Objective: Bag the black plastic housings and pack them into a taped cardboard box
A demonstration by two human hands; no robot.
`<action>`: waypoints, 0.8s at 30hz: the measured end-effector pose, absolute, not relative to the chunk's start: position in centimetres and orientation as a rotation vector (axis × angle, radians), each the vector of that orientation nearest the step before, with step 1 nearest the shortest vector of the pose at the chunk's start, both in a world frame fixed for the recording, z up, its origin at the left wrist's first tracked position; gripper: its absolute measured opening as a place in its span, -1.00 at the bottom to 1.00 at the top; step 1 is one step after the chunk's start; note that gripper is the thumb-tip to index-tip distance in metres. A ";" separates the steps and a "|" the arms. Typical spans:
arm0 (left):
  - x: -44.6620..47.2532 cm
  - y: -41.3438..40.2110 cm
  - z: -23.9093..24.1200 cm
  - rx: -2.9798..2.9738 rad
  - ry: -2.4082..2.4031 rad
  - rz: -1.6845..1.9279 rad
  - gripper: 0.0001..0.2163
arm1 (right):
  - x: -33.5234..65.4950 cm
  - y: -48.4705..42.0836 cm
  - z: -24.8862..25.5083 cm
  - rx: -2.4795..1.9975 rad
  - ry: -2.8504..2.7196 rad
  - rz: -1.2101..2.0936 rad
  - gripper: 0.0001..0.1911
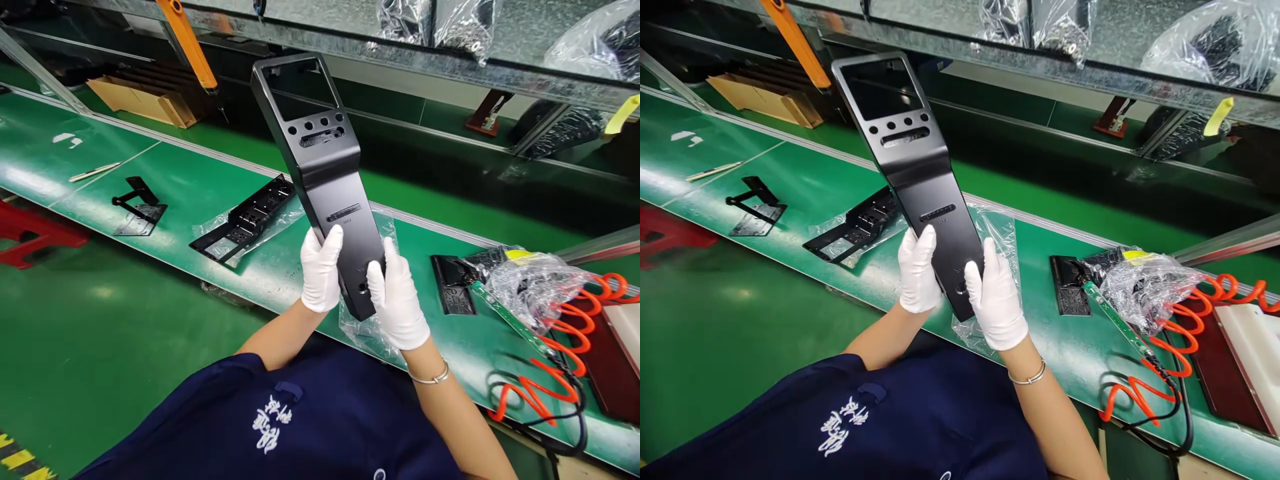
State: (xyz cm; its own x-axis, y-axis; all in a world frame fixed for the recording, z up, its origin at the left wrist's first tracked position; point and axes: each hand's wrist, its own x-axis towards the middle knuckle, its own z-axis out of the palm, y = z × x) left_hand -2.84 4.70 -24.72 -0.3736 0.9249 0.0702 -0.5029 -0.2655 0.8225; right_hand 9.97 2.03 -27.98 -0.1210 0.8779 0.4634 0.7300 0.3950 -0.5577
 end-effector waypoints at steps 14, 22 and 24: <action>-2.2 5.0 -23.7 0.680 0.783 2.033 -0.74 | 9.7 -0.8 -28.9 -1.229 -1.675 0.094 -0.45; -1.5 4.4 -23.1 0.745 0.995 2.048 -0.72 | 7.8 0.5 -29.2 -1.191 -1.530 0.102 -0.41; -1.6 4.4 -23.2 0.761 0.984 2.058 -0.72 | 7.7 0.6 -29.2 -1.176 -1.524 0.132 -0.44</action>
State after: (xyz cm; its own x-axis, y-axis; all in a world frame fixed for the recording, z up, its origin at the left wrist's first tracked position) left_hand -1.55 4.36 -23.22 -0.5660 0.8006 0.1966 -0.3499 -0.4492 0.8221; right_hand 7.74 0.62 -29.17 0.1508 0.7144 0.6832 0.5867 0.4916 -0.6435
